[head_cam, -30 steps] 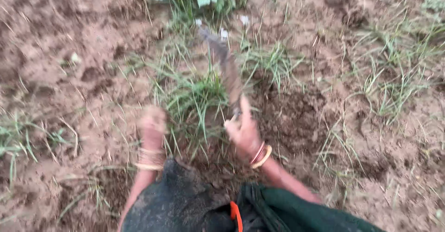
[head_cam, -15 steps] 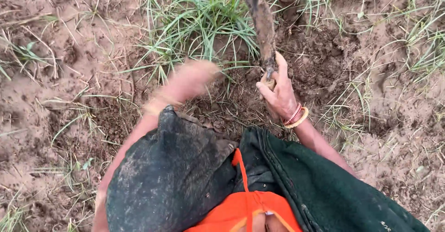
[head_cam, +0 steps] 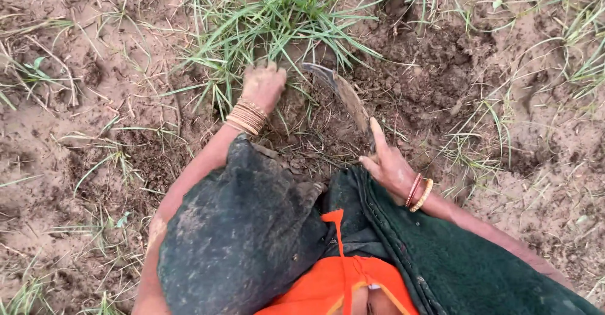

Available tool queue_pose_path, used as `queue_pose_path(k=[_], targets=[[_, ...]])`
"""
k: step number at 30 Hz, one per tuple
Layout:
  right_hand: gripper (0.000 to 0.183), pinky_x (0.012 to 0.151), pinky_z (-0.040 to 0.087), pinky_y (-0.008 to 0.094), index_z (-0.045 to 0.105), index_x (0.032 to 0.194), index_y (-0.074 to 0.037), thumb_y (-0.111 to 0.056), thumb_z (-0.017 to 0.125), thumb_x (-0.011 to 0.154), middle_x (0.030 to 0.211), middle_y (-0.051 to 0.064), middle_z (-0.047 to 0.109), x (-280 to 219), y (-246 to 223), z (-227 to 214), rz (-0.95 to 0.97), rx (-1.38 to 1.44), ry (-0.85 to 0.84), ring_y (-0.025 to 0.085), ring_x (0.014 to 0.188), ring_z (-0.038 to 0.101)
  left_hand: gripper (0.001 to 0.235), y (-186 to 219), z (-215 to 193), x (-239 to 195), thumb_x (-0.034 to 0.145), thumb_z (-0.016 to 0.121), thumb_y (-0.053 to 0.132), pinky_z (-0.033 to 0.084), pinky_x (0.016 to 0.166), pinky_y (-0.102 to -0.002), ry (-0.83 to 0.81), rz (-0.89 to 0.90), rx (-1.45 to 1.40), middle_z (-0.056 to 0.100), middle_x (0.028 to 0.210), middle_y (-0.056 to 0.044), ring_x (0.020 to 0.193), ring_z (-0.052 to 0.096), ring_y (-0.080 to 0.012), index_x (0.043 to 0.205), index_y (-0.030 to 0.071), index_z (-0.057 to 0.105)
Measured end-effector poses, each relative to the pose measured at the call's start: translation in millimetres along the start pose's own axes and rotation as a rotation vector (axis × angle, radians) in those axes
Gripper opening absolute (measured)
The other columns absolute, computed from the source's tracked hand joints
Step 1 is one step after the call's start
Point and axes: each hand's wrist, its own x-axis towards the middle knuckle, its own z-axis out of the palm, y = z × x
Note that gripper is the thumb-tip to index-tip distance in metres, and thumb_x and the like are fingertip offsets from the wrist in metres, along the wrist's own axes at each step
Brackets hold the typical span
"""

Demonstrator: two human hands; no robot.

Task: Weeding or clearing grass from a muddy field using a sickle.

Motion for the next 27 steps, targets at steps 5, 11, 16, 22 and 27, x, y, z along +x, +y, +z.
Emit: queue_pose_path(k=[5,11,16,22,27], targets=[[0.098,0.057,0.046,0.05,-0.008,0.158,0.002,-0.013,0.064,0.092,0.06,0.02,0.062,-3.7,10.6,2.1,-0.188,-0.124,0.027,0.037,0.054,0.058,0.023,-2.2,12.7,9.2,0.106,0.055,0.022,0.055,0.06,-0.037,-0.105,-0.041,-0.155,0.064,0.074,-0.004,0.065,0.065,-0.0153,0.091,0.011,0.068],[0.1,0.049,0.048,0.05,-0.015,0.153,0.006,-0.014,0.062,0.092,0.064,0.021,0.058,20.9,22.3,33.3,-0.194,-0.245,-0.025,0.038,0.053,0.058,0.023,-20.8,46.4,3.3,0.101,0.059,0.034,0.052,0.056,-0.037,0.036,-0.095,-0.534,0.063,0.068,-0.003,0.059,0.059,-0.0192,0.101,0.018,0.075],[0.095,0.054,0.048,0.049,-0.013,0.153,0.008,-0.015,0.059,0.095,0.059,0.02,0.053,38.0,1.5,28.2,-0.235,-0.232,-0.096,0.035,0.052,0.053,0.021,-57.5,80.2,-11.3,0.104,0.064,0.027,0.054,0.071,-0.034,0.328,-0.053,-1.094,0.069,0.086,-0.001,0.072,0.062,-0.0157,0.105,0.011,0.078],[0.066,0.048,0.055,0.043,0.018,0.132,0.023,-0.034,0.039,0.106,0.055,0.007,0.05,24.7,5.2,-5.9,0.175,0.034,-0.18,0.025,0.043,0.048,0.014,-98.7,-55.1,-76.1,0.098,0.065,0.021,0.05,0.057,-0.03,0.69,-0.539,-1.811,0.063,0.077,-0.003,0.063,0.059,-0.0151,0.093,0.009,0.068],[0.091,0.049,0.049,0.051,-0.006,0.157,-0.002,-0.02,0.056,0.094,0.051,0.016,0.058,8.1,-42.4,-47.6,0.013,-0.218,-0.185,0.034,0.043,0.055,0.013,-87.1,-53.1,-109.9,0.106,0.064,0.019,0.06,0.069,-0.025,0.624,-0.365,-1.735,0.067,0.088,0.0,0.077,0.066,-0.0097,0.098,0.009,0.06]])
